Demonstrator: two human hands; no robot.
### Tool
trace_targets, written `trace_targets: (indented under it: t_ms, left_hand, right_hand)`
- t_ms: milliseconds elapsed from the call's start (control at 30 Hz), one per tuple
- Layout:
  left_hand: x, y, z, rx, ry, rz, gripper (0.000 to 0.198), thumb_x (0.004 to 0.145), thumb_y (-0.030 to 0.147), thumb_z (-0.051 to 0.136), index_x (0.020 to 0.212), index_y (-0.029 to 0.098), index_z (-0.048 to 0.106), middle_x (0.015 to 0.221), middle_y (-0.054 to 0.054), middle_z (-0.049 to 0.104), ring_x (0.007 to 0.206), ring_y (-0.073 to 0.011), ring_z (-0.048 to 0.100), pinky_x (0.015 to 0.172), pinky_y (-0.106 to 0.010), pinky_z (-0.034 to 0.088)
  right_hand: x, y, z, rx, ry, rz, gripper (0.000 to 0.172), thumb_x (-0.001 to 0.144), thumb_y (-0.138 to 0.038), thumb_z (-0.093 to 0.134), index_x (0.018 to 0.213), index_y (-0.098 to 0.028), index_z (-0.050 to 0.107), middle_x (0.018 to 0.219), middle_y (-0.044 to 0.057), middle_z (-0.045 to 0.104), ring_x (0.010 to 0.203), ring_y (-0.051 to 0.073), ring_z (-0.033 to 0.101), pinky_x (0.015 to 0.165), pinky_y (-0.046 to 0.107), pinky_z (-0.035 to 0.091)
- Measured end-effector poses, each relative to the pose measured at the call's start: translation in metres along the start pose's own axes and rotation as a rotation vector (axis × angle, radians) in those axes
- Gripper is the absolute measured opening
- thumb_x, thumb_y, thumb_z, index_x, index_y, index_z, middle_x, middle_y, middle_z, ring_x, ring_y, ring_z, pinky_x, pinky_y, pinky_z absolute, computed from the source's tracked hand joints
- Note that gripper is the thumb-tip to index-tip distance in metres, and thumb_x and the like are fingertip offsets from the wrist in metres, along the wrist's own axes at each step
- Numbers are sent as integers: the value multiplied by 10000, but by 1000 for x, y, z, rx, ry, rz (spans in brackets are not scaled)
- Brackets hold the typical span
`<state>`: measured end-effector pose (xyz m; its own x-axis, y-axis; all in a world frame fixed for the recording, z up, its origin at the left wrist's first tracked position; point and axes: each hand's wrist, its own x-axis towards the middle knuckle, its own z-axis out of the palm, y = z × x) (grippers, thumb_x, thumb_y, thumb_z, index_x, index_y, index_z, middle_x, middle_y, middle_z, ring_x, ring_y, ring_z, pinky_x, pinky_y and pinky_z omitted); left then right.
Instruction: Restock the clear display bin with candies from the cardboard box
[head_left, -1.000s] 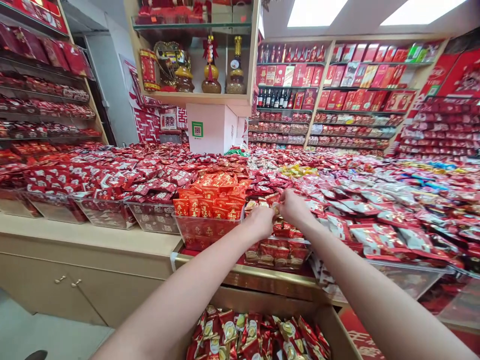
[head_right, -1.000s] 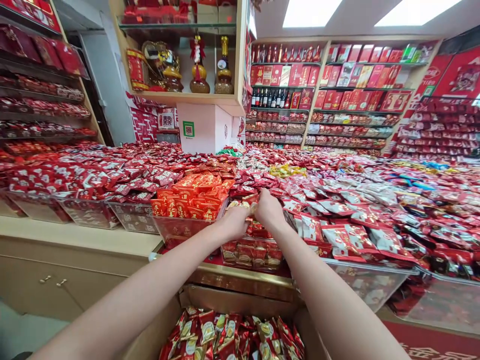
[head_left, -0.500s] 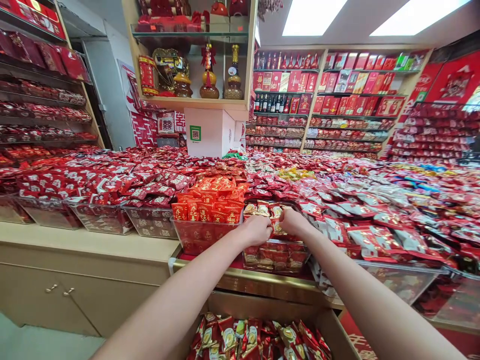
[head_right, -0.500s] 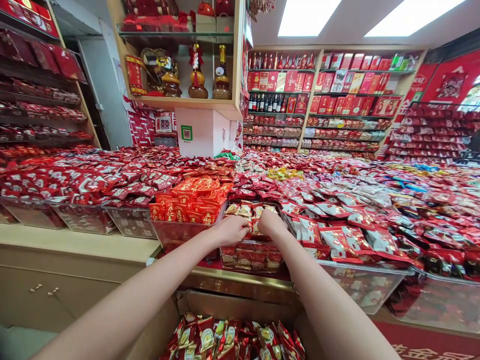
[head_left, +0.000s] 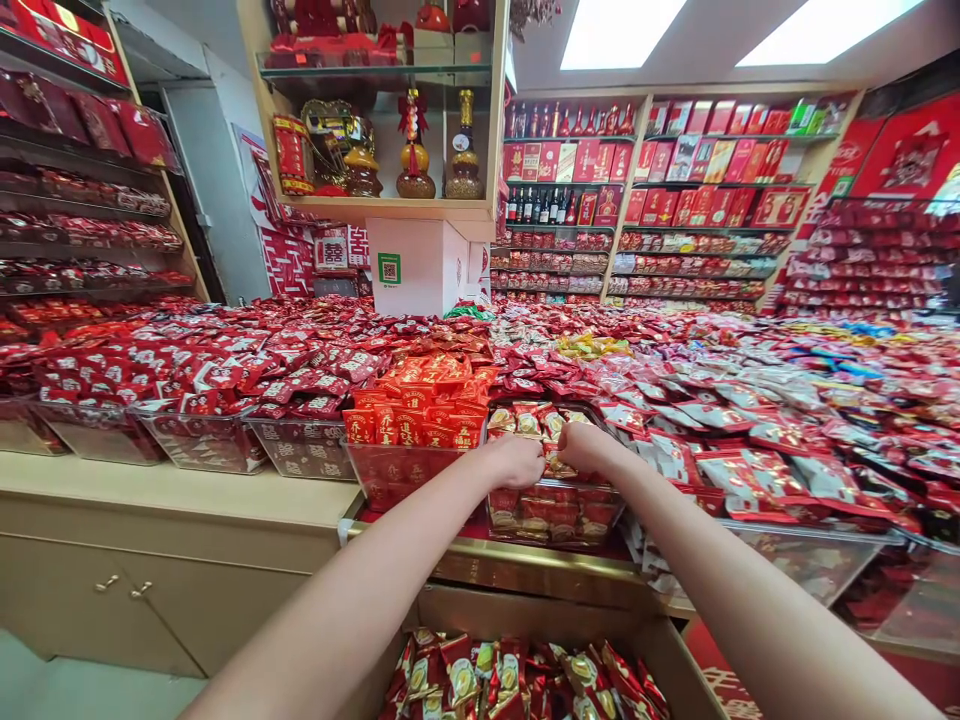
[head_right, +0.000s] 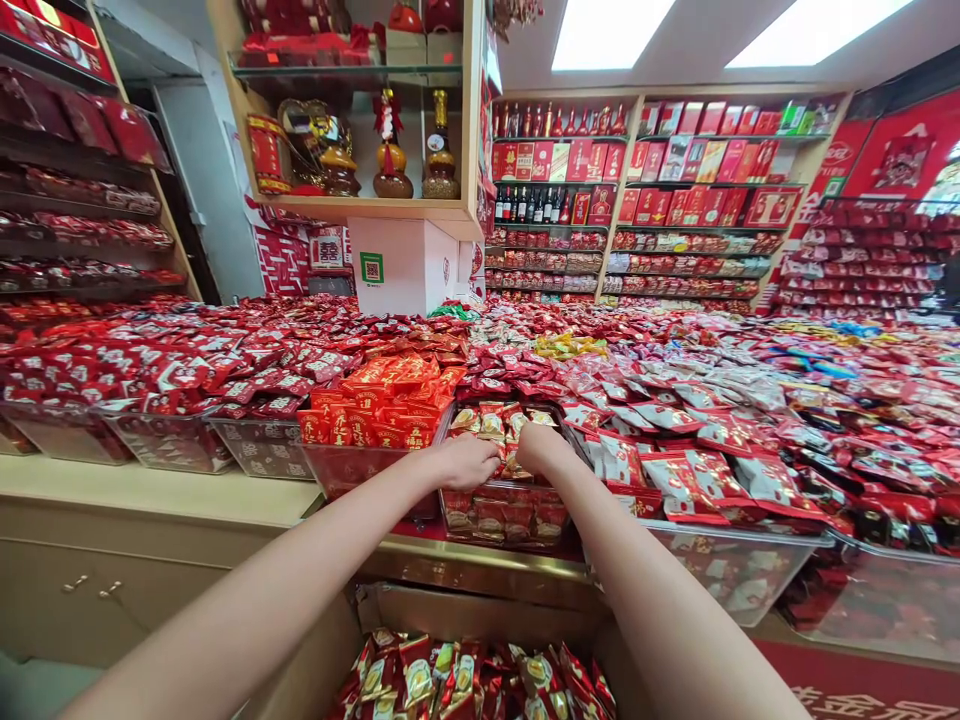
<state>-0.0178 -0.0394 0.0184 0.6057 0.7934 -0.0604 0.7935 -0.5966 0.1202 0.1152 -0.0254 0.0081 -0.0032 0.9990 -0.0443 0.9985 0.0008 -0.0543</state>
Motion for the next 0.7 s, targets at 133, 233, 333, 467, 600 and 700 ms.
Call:
trace_targets:
  t_ms: [133,233,333,467,600,700]
  left_hand:
    - [3,2,-1,45,-31,27,322,790,271,320,873,147,606,967,-113,602,935,-242,504,817,-334,350]
    - [7,0,2,76,-25,34,326,780,277,336,888,128,605,1021,-133,568,999,-261,456,888,-374,288]
    - [13,-5,5,84,0,-11,386,734,344,393,1021,135,545,1183,-148,445,1072,-315,374,861,-428,308]
    - [21,-6,6,82,6,-64,479,697,395,432,1134,197,450,1283,-98,346,1124,-324,310,862,-466,308]
    - [25,6,3,112,59,-114,436,711,360,433,1092,156,487,1195,-123,438,1106,-305,331,871,-443,311]
    - [25,14,1,138,90,-114,345,689,297,470,978,136,567,1110,-137,497,1070,-292,374,850,-393,344]
  right_hand:
    - [-5,0,-3,-29,-22,-30,183,638,-90,489,707,-115,657,762,142,651,725,210,594,586,253,412]
    - [-2,2,1,-36,13,-9,230,659,-101,473,806,-109,649,842,157,642,796,218,587,632,265,414]
    - [3,5,10,-31,52,22,272,685,-124,461,904,-110,622,915,160,626,852,217,575,674,271,410]
    - [8,7,16,-31,69,26,279,683,-137,474,924,-101,610,902,156,628,858,216,575,689,270,411]
    - [7,6,14,-38,91,17,277,697,-146,462,930,-95,602,917,162,623,843,211,581,693,269,411]
    - [3,6,12,-43,118,4,276,702,-124,441,926,-91,596,928,165,618,853,212,577,701,263,406]
